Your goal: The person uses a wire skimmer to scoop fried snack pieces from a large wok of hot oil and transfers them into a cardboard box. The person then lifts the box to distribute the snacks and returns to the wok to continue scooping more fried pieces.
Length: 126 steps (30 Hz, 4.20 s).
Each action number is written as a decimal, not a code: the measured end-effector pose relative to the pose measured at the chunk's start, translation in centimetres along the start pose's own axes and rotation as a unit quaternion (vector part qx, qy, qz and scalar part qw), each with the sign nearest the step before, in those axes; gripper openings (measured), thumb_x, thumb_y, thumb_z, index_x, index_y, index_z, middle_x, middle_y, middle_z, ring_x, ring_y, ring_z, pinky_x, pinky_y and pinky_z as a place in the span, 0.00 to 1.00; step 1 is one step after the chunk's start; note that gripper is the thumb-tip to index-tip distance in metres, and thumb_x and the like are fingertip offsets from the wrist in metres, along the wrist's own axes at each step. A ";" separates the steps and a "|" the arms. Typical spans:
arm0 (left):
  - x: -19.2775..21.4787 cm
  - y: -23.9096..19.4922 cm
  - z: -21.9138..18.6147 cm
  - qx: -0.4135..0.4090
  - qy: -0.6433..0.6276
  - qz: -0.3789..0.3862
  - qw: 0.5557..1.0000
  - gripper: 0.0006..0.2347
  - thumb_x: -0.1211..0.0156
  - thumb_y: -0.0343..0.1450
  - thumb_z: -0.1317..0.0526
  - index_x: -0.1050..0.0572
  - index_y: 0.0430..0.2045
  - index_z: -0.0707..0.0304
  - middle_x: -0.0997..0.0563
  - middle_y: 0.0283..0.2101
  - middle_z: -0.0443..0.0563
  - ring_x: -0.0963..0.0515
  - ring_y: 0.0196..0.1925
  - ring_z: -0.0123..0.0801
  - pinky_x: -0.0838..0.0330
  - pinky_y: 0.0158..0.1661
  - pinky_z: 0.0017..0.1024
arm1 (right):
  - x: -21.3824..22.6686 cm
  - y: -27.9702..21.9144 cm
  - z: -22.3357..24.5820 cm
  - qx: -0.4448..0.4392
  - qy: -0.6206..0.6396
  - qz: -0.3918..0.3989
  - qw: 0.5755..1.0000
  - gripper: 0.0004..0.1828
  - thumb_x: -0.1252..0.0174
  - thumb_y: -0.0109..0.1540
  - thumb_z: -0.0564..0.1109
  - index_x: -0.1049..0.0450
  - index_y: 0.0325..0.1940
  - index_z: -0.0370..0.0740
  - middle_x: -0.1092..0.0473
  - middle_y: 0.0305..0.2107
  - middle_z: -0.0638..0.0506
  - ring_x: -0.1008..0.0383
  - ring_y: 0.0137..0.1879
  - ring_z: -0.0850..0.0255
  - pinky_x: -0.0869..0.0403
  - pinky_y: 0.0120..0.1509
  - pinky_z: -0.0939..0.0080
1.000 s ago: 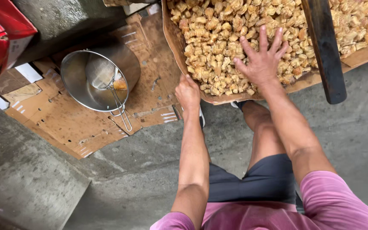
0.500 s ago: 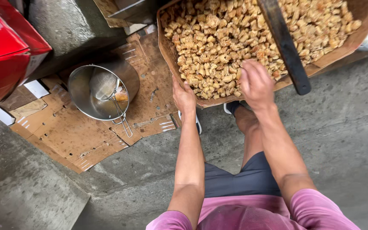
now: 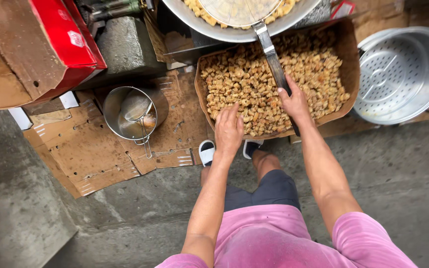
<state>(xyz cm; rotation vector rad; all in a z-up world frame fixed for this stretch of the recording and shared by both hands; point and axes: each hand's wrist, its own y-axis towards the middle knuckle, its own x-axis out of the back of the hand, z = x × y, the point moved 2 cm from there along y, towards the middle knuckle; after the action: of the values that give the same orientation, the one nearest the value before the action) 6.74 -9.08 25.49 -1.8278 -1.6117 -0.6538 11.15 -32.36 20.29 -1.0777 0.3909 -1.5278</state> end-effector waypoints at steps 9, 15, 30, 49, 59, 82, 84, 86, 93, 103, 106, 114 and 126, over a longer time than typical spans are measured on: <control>5.3 1.1 -6.3 -0.075 -0.011 0.002 0.997 0.20 0.39 0.72 0.66 0.28 0.61 0.66 0.23 0.56 0.62 0.28 0.63 0.53 0.34 0.63 0.45 | 7.7 -5.8 2.8 0.254 -0.232 -0.062 0.937 0.29 0.43 0.68 0.52 0.34 0.74 0.44 0.27 0.57 0.31 0.26 0.59 0.37 0.29 0.61 0.45; 8.2 1.2 -5.6 -0.062 -0.038 0.031 0.997 0.20 0.39 0.72 0.67 0.28 0.60 0.67 0.23 0.56 0.62 0.28 0.63 0.54 0.33 0.63 0.45 | 8.0 -5.5 8.9 0.117 -0.292 -0.041 0.948 0.30 0.45 0.67 0.54 0.34 0.74 0.51 0.25 0.47 0.30 0.23 0.54 0.37 0.28 0.60 0.44; 9.2 7.2 -12.2 -0.098 0.024 0.027 0.994 0.24 0.40 0.73 0.63 0.33 0.66 0.59 0.24 0.56 0.63 0.29 0.62 0.53 0.35 0.64 0.48 | 15.4 -5.9 6.1 0.118 -0.235 -0.050 0.964 0.29 0.41 0.65 0.52 0.29 0.71 0.47 0.22 0.37 0.33 0.23 0.37 0.43 0.25 0.45 0.46; 7.1 5.5 -16.0 -0.036 0.015 0.030 0.999 0.23 0.38 0.72 0.61 0.31 0.65 0.58 0.25 0.58 0.64 0.30 0.63 0.55 0.35 0.63 0.48 | 18.1 7.2 9.8 0.121 0.052 -0.006 0.991 0.28 0.41 0.67 0.49 0.32 0.72 0.44 0.33 0.24 0.53 0.34 0.18 0.66 0.33 0.20 0.60; 11.5 10.4 -13.6 -0.069 0.028 0.049 0.996 0.24 0.40 0.72 0.63 0.31 0.66 0.57 0.26 0.58 0.64 0.30 0.63 0.55 0.35 0.63 0.49 | 14.7 6.2 17.2 0.147 -0.116 0.012 0.982 0.27 0.45 0.67 0.48 0.29 0.71 0.44 0.30 0.23 0.44 0.32 0.18 0.62 0.32 0.22 0.58; 8.4 5.9 -15.4 -0.004 0.019 -0.008 1.000 0.23 0.37 0.72 0.61 0.31 0.64 0.56 0.25 0.59 0.61 0.30 0.64 0.53 0.34 0.62 0.49 | 16.6 0.8 19.3 0.261 -0.399 0.027 0.879 0.27 0.44 0.66 0.53 0.30 0.69 0.44 0.28 0.53 0.30 0.27 0.61 0.36 0.31 0.66 0.43; 8.1 5.7 -15.7 -0.010 0.032 -0.024 0.999 0.23 0.38 0.72 0.61 0.30 0.64 0.56 0.25 0.58 0.61 0.30 0.64 0.54 0.35 0.62 0.49 | 18.6 0.2 19.1 0.206 -0.425 0.040 0.881 0.31 0.46 0.66 0.55 0.34 0.74 0.49 0.26 0.50 0.30 0.25 0.57 0.36 0.29 0.63 0.42; 7.7 6.0 -16.2 -0.013 0.038 -0.031 0.999 0.23 0.38 0.72 0.61 0.31 0.65 0.56 0.26 0.58 0.62 0.31 0.64 0.54 0.35 0.63 0.49 | 20.9 -0.5 18.3 0.210 -0.460 0.036 0.862 0.28 0.45 0.67 0.55 0.31 0.73 0.50 0.24 0.52 0.32 0.24 0.59 0.37 0.29 0.67 0.42; 6.4 6.3 -18.3 -0.053 0.053 -0.026 0.997 0.23 0.39 0.72 0.63 0.31 0.64 0.58 0.26 0.58 0.63 0.30 0.64 0.54 0.35 0.64 0.49 | 19.9 -0.8 15.1 0.247 -0.463 0.019 0.851 0.29 0.45 0.69 0.55 0.34 0.75 0.52 0.28 0.51 0.27 0.28 0.58 0.32 0.30 0.63 0.39; 6.0 5.6 -19.7 -0.029 0.032 0.004 0.999 0.23 0.38 0.72 0.61 0.31 0.65 0.57 0.26 0.57 0.66 0.30 0.62 0.56 0.34 0.61 0.50 | 23.9 -2.7 13.4 0.220 -0.467 -0.025 0.856 0.29 0.42 0.67 0.55 0.32 0.73 0.55 0.24 0.42 0.32 0.23 0.46 0.38 0.27 0.53 0.40; 5.3 5.8 -20.1 -0.043 0.045 0.025 0.998 0.24 0.40 0.73 0.62 0.31 0.67 0.56 0.25 0.57 0.64 0.30 0.62 0.56 0.35 0.61 0.52 | 25.0 -3.2 10.2 0.145 -0.362 -0.002 0.921 0.30 0.42 0.66 0.53 0.33 0.74 0.53 0.24 0.32 0.35 0.23 0.33 0.48 0.25 0.44 0.48; 7.0 8.7 -20.0 -0.082 0.028 0.026 0.996 0.22 0.39 0.73 0.61 0.31 0.64 0.56 0.26 0.59 0.64 0.31 0.64 0.58 0.36 0.63 0.53 | 22.3 1.2 13.0 0.117 -0.138 -0.051 0.982 0.30 0.41 0.65 0.50 0.31 0.72 0.45 0.25 0.28 0.44 0.29 0.21 0.61 0.29 0.27 0.57; 10.8 11.2 -15.2 -0.084 0.031 0.079 0.993 0.22 0.40 0.73 0.62 0.31 0.64 0.58 0.27 0.60 0.66 0.31 0.65 0.57 0.35 0.63 0.51 | 17.0 5.6 17.8 0.072 -0.083 -0.019 0.994 0.29 0.43 0.67 0.50 0.33 0.73 0.48 0.31 0.23 0.51 0.35 0.18 0.64 0.34 0.21 0.60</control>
<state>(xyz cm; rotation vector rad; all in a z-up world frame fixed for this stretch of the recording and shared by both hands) 19.81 -13.38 42.39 -2.0124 -1.3912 -0.7860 30.25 -43.73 32.27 -1.0953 0.1436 -1.4641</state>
